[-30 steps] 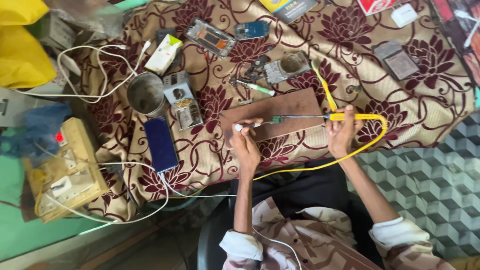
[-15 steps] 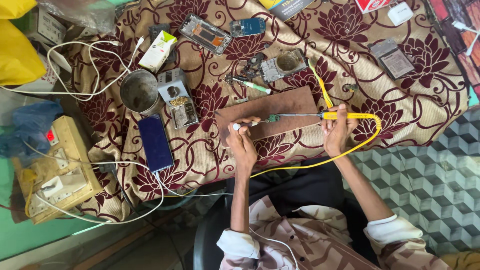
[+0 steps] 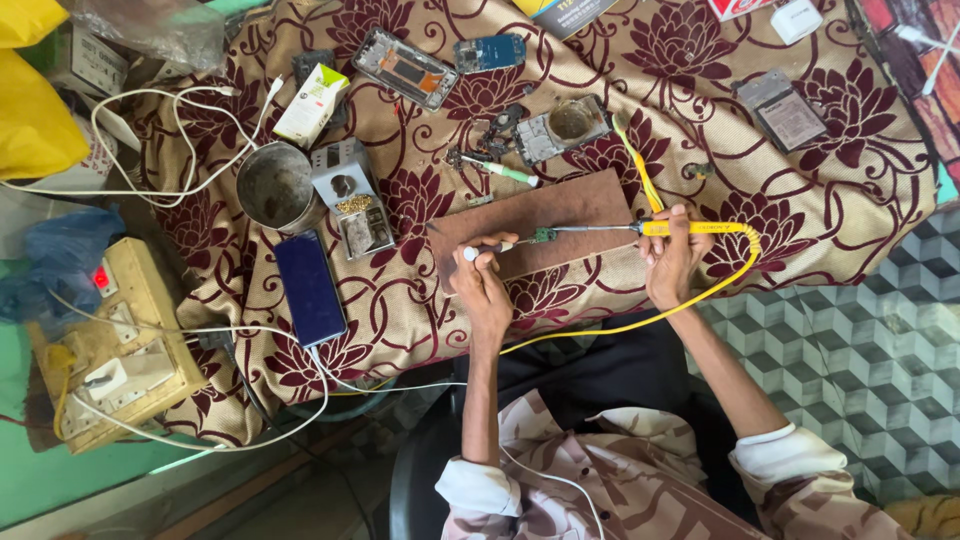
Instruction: The person uses a soldering iron and solder wire to solder components on a small green circuit board placed on a wooden board. They repeatedly apply solder to different points on the board while holding the board steady with the other hand.
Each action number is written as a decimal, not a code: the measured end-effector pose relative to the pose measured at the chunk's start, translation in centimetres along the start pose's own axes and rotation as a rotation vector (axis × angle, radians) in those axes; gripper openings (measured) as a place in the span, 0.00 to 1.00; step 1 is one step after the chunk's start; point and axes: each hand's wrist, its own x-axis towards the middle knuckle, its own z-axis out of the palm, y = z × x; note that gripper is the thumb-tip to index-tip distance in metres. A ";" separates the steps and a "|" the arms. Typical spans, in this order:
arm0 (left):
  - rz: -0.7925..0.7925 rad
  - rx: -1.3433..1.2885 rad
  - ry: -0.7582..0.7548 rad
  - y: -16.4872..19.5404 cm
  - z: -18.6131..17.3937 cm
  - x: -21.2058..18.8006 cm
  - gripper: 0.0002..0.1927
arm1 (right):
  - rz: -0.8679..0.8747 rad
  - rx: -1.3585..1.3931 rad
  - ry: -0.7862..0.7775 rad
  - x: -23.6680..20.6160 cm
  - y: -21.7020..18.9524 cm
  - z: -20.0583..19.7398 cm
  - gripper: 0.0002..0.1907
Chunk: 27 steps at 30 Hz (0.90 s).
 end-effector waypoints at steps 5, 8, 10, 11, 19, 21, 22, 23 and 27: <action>0.028 0.012 -0.011 0.5 -0.2 0.1 0.14 | 0.029 0.012 0.030 0.1 0.3 -0.3 0.17; 0.034 0.026 -0.010 0.7 -0.2 0.3 0.14 | 0.035 0.022 0.026 0.2 0.5 -0.5 0.17; 0.029 0.024 -0.010 0.8 -0.2 0.3 0.14 | 0.030 0.019 0.024 0.2 0.5 -0.6 0.17; 0.027 0.023 -0.010 0.9 -0.3 0.3 0.14 | 0.027 0.019 0.025 0.2 0.5 -0.6 0.17; 0.026 0.018 -0.009 1.0 -0.3 0.2 0.12 | 0.029 0.026 0.029 0.1 0.2 -0.3 0.17; 0.044 0.042 -0.009 0.9 -0.3 0.2 0.12 | 0.012 0.019 0.010 0.2 0.1 -0.2 0.18; 0.049 0.040 -0.010 0.8 -0.3 0.2 0.12 | 0.012 0.012 0.010 0.2 0.1 -0.2 0.18; 0.051 0.040 -0.012 0.8 -0.3 0.2 0.12 | 0.015 0.005 0.009 0.2 0.0 -0.1 0.18; 0.044 0.048 -0.006 0.4 -0.2 0.1 0.12 | 0.017 -0.009 0.017 0.1 -0.1 0.0 0.16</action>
